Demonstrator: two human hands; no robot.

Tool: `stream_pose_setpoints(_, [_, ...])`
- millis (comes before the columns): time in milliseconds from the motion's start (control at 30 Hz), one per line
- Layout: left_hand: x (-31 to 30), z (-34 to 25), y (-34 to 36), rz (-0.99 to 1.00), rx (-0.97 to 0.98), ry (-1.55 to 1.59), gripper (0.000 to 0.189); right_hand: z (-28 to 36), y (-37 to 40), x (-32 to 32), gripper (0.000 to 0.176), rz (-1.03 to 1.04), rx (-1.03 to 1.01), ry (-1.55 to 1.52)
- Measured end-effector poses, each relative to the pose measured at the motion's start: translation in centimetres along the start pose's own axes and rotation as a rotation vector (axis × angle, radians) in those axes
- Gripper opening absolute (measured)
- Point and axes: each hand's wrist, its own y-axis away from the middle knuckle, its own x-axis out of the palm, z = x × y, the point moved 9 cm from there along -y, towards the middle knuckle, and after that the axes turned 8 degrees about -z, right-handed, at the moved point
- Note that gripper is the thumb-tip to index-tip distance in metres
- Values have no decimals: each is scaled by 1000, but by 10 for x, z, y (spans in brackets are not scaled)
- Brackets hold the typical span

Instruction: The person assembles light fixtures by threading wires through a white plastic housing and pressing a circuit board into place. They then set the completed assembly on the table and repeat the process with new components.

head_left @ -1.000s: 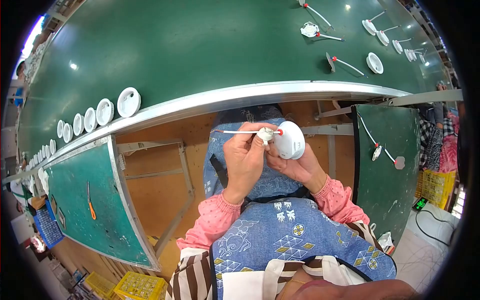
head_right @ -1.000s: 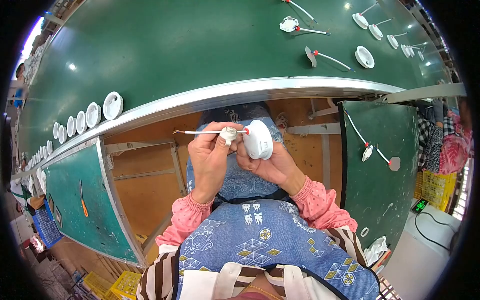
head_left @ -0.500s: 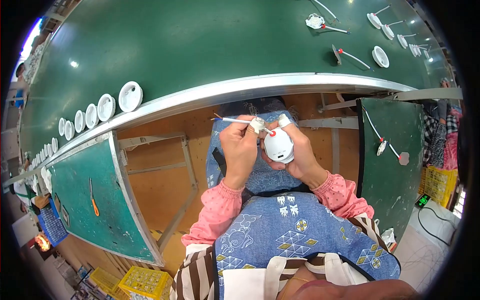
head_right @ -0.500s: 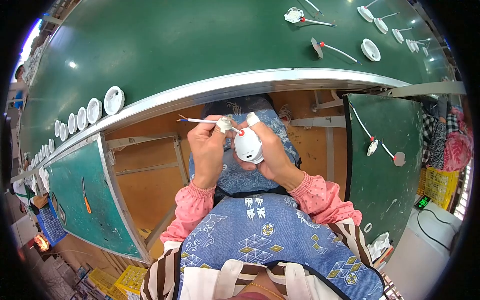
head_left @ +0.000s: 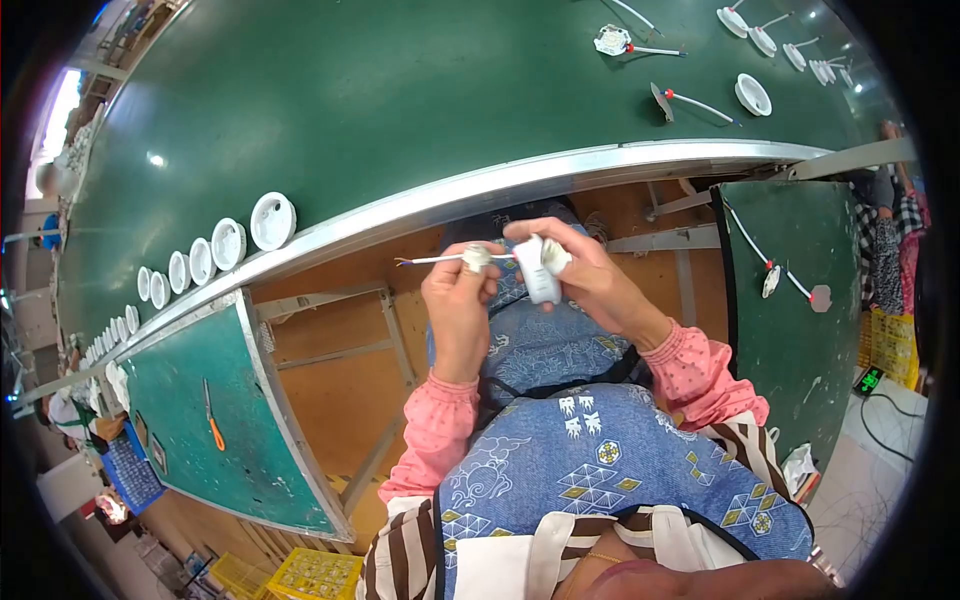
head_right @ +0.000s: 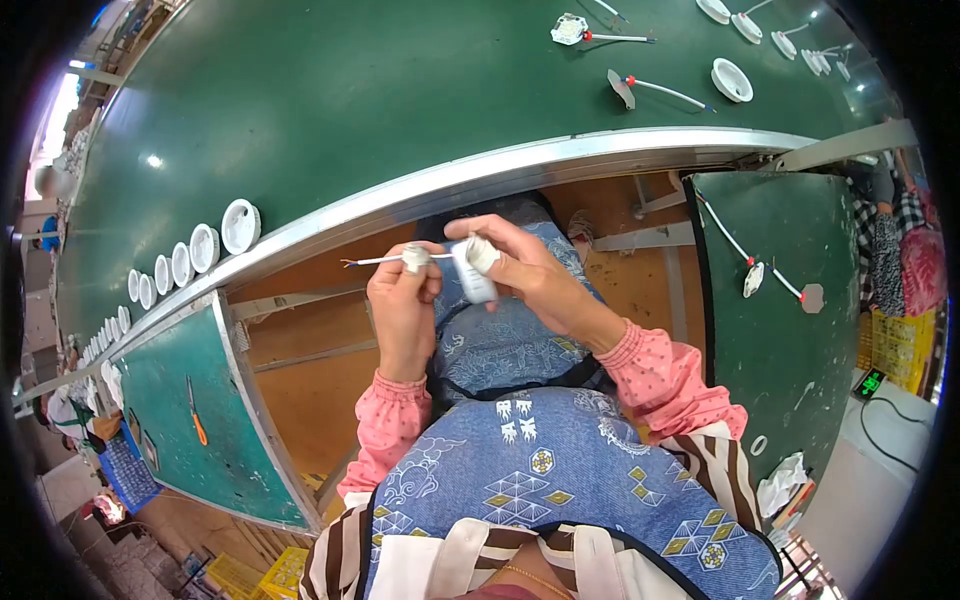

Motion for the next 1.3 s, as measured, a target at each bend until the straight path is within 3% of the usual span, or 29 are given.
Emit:
stream_pose_setpoints(67, [-10,10,-9,124,-134,284,26,14,-2,3,49,-42,-200,130])
stream_pose_setpoints(167, [3,9,2,-6,-278,222,32,22,-1,10,49,-133,-335,410])
stream_pose_setpoints(200, [13,5,4,204,-267,273,35,24,0,12,50,-167,-351,522])
stream_pose_setpoints(233, [6,9,5,151,-272,246,34,24,1,13,51,-200,-364,635])
stream_pose_setpoints(400, [-13,7,18,-81,-186,41,36,31,4,7,33,-364,-545,573])
stream_pose_setpoints(567, [16,-29,35,64,81,-263,42,30,2,1,31,-372,-552,586])
stream_pose_setpoints(700, [12,-22,33,-87,213,-276,40,30,2,8,27,-343,-498,692])
stream_pose_setpoints(1033, [12,-17,37,-161,205,-433,33,7,1,5,18,-377,-458,586])
stream_pose_setpoints(1300, [29,-24,30,-47,214,-458,38,9,0,-8,19,-365,-497,463])
